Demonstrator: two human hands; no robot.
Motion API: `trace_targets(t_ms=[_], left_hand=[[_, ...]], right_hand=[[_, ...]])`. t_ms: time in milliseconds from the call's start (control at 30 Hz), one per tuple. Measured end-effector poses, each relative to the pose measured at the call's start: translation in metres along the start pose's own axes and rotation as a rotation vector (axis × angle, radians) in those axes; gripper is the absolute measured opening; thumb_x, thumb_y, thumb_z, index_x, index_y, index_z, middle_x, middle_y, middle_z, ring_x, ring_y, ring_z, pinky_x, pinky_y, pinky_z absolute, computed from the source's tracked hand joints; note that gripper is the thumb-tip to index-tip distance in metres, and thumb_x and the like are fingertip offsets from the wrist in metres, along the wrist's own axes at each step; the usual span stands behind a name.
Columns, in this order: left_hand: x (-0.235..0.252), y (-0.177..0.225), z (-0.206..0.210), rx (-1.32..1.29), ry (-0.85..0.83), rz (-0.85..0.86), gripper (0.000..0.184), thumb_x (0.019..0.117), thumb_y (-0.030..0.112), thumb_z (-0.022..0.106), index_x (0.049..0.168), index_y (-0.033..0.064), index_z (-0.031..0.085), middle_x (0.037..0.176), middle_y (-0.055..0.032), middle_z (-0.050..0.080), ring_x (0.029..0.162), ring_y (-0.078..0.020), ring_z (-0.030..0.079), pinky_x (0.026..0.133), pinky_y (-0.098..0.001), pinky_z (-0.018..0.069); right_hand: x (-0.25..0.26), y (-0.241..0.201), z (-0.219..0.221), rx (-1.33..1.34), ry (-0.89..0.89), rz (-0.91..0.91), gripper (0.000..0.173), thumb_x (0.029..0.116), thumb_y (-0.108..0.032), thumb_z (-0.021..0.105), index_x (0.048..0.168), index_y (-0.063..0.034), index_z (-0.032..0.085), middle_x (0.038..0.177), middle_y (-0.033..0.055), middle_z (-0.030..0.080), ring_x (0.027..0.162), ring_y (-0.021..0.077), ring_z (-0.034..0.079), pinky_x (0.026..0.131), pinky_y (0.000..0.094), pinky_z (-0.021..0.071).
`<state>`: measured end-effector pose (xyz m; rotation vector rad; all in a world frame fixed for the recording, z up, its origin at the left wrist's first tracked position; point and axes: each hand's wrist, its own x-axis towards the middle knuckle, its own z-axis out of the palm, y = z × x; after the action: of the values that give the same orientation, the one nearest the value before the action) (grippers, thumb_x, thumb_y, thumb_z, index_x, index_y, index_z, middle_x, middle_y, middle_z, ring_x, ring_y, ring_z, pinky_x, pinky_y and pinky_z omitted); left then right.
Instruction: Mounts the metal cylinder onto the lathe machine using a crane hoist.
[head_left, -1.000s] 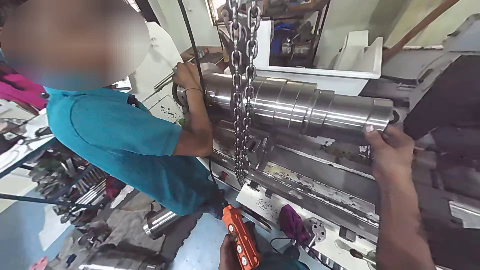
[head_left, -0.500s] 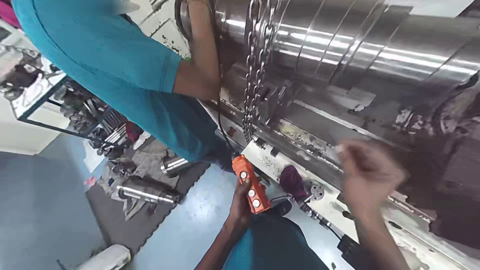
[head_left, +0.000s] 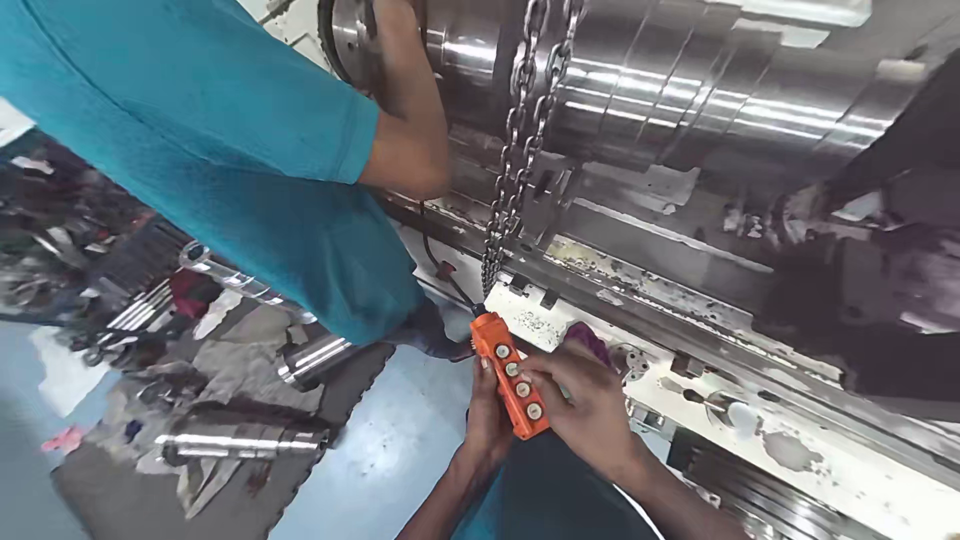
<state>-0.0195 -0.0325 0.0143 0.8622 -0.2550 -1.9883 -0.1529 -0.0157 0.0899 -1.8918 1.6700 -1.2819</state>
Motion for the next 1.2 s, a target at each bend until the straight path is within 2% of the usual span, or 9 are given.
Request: trace_targets(t_ms=[133, 267, 333, 467, 567, 767, 967, 1067, 1200], left_hand=[[-0.009, 0.016, -0.015, 0.044, 0.029, -0.031, 0.047, 0.1118, 0.041, 0.027, 0.155, 0.0212, 0.024, 0.108, -0.0112, 0.07, 0.092, -0.0216, 0.073, 0.075, -0.039, 0.0637], [-0.013, 0.026, -0.031, 0.042, -0.013, -0.022, 0.048, 0.1105, 0.039, 0.029, 0.154, 0.0175, 0.024, 0.107, -0.0109, 0.07, 0.091, -0.0199, 0.073, 0.075, -0.0377, 0.064], [-0.017, 0.03, -0.029, 0.075, 0.006, -0.031, 0.048, 0.1123, 0.04, 0.026, 0.155, 0.0187, 0.025, 0.11, -0.0101, 0.07, 0.094, -0.0189, 0.073, 0.077, -0.037, 0.0637], [-0.018, 0.032, -0.043, 0.099, -0.012, -0.01, 0.051, 0.1124, 0.038, 0.027, 0.159, 0.0191, 0.02, 0.114, -0.0131, 0.069, 0.096, -0.0215, 0.073, 0.078, -0.0389, 0.0637], [-0.026, 0.032, -0.043, 0.129, -0.01, -0.019, 0.05, 0.1125, 0.038, 0.028, 0.159, 0.0192, 0.023, 0.117, -0.0124, 0.068, 0.098, -0.0204, 0.072, 0.081, -0.0388, 0.0628], [-0.033, 0.036, -0.043, 0.148, -0.015, -0.068, 0.049, 0.1128, 0.038, 0.027, 0.157, 0.0178, 0.026, 0.11, -0.0132, 0.069, 0.091, -0.0217, 0.073, 0.075, -0.0394, 0.064], [-0.037, 0.044, -0.042, 0.134, -0.007, -0.095, 0.046, 0.1127, 0.04, 0.026, 0.151, 0.0162, 0.034, 0.108, -0.0133, 0.07, 0.091, -0.0232, 0.073, 0.075, -0.0415, 0.0639], [-0.04, 0.046, -0.042, 0.138, -0.023, -0.084, 0.046, 0.1124, 0.04, 0.027, 0.151, 0.016, 0.033, 0.108, -0.012, 0.069, 0.092, -0.0211, 0.073, 0.076, -0.0398, 0.0637], [-0.042, 0.048, -0.047, 0.125, -0.033, -0.069, 0.043, 0.1129, 0.036, 0.027, 0.15, 0.0158, 0.034, 0.109, -0.0115, 0.07, 0.093, -0.021, 0.073, 0.077, -0.0395, 0.064]], right_hand=[[-0.016, 0.002, 0.035, -0.218, -0.091, -0.067, 0.015, 0.0933, -0.009, 0.062, 0.093, -0.0128, 0.076, 0.08, 0.0002, 0.072, 0.082, 0.0194, 0.068, 0.08, 0.0357, 0.0559], [-0.016, -0.019, 0.043, -0.189, -0.034, -0.081, 0.016, 0.0956, -0.01, 0.061, 0.092, -0.0125, 0.076, 0.079, -0.0009, 0.071, 0.083, 0.0153, 0.065, 0.082, 0.0291, 0.0527], [-0.019, -0.019, 0.055, -0.224, -0.043, -0.096, 0.013, 0.0933, -0.008, 0.063, 0.089, -0.0116, 0.075, 0.077, 0.0, 0.071, 0.081, 0.0165, 0.067, 0.079, 0.0295, 0.0551], [-0.018, -0.03, 0.056, -0.218, -0.038, -0.086, 0.016, 0.0947, -0.009, 0.061, 0.092, -0.012, 0.076, 0.078, -0.001, 0.071, 0.083, 0.015, 0.066, 0.083, 0.0277, 0.0531], [-0.03, -0.029, 0.066, -0.211, -0.038, -0.092, 0.016, 0.0931, -0.006, 0.061, 0.091, -0.011, 0.076, 0.077, 0.0003, 0.071, 0.081, 0.016, 0.067, 0.081, 0.0288, 0.0557], [-0.033, -0.042, 0.065, -0.216, 0.031, -0.064, 0.015, 0.094, -0.008, 0.061, 0.09, -0.0105, 0.076, 0.078, 0.0002, 0.071, 0.082, 0.0155, 0.066, 0.081, 0.0287, 0.0547], [-0.033, -0.05, 0.063, -0.253, 0.073, -0.098, 0.014, 0.0935, -0.009, 0.061, 0.09, -0.0111, 0.075, 0.079, 0.0002, 0.071, 0.083, 0.0158, 0.066, 0.081, 0.0282, 0.054], [-0.039, -0.044, 0.072, -0.272, 0.035, -0.089, 0.013, 0.0903, -0.006, 0.062, 0.089, -0.0105, 0.075, 0.079, 0.0017, 0.071, 0.082, 0.0178, 0.068, 0.082, 0.0297, 0.0562], [-0.032, -0.065, 0.063, -0.186, 0.182, -0.109, 0.015, 0.0946, -0.009, 0.062, 0.09, -0.0101, 0.076, 0.079, 0.0002, 0.071, 0.084, 0.0135, 0.065, 0.082, 0.0251, 0.0525]])
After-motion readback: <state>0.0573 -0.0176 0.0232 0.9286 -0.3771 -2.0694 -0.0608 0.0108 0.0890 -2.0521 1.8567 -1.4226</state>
